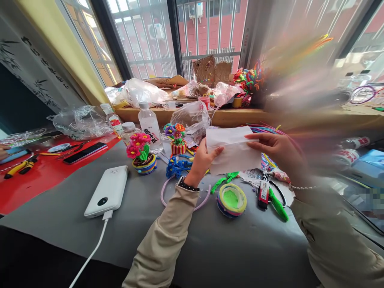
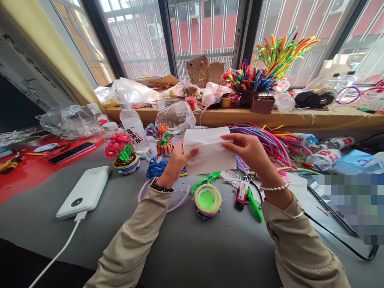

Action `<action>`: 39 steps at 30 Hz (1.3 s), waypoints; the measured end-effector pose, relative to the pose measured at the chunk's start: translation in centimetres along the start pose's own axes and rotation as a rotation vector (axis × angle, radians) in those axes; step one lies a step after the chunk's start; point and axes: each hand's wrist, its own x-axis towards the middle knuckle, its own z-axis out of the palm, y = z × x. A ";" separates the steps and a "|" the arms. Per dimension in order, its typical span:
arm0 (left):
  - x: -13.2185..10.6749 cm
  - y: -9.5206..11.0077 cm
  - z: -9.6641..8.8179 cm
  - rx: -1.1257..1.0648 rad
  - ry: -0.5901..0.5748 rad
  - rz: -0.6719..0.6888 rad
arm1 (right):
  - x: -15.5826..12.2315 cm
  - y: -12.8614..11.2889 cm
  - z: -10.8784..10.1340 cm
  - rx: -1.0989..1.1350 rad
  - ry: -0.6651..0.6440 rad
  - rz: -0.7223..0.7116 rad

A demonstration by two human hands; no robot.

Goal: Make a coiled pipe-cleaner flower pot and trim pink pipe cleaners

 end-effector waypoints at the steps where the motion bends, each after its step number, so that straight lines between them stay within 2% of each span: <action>1: 0.0 0.0 -0.1 0.026 -0.003 0.031 | 0.0 -0.1 0.0 -0.064 0.042 0.009; 3: 0.1 -0.1 -0.4 0.099 0.005 0.091 | -0.1 -0.2 -0.1 -0.160 0.093 0.022; 7: 0.2 -0.1 -0.9 0.332 0.040 0.203 | -0.3 -0.5 -0.2 -0.284 0.091 -0.027; 13: 0.3 0.0 -1.2 0.508 0.069 0.234 | 0.3 0.6 -0.6 -0.471 0.161 -0.272; 15: 0.3 -0.1 -1.3 0.575 0.078 0.263 | 0.5 0.9 -0.7 -0.450 0.131 -0.343; 18: 0.4 0.0 -1.4 0.693 0.089 0.334 | 0.5 1.0 -0.9 -0.325 0.007 -0.374; 20: 0.4 0.2 -1.5 0.688 0.080 0.365 | 0.2 0.6 -0.9 -0.186 -0.086 -0.333; 23: 0.2 0.8 -1.4 0.470 0.038 0.327 | -0.4 -0.3 -0.8 0.027 -0.153 -0.190; 27: -0.1 1.5 -1.1 0.132 -0.033 0.081 | -0.6 -0.7 -0.2 0.237 -0.132 0.046; 30: -0.2 1.4 -1.0 0.021 -0.049 -0.152 | -0.3 -0.6 0.6 0.291 -0.061 0.171; 32: -0.1 1.0 -1.0 -0.014 -0.075 -0.256 | -0.1 -0.4 1.0 0.314 0.007 0.229; 34: 0.0 0.6 -1.0 -0.012 -0.071 -0.289 | -0.1 -0.2 1.1 0.351 0.003 0.284; 37: 0.1 0.2 -1.2 0.018 0.012 -0.257 | -0.1 0.3 1.0 0.385 -0.136 0.342; 39: 0.2 0.0 -1.4 0.016 0.041 -0.230 | 0.0 0.7 0.9 0.372 -0.163 0.348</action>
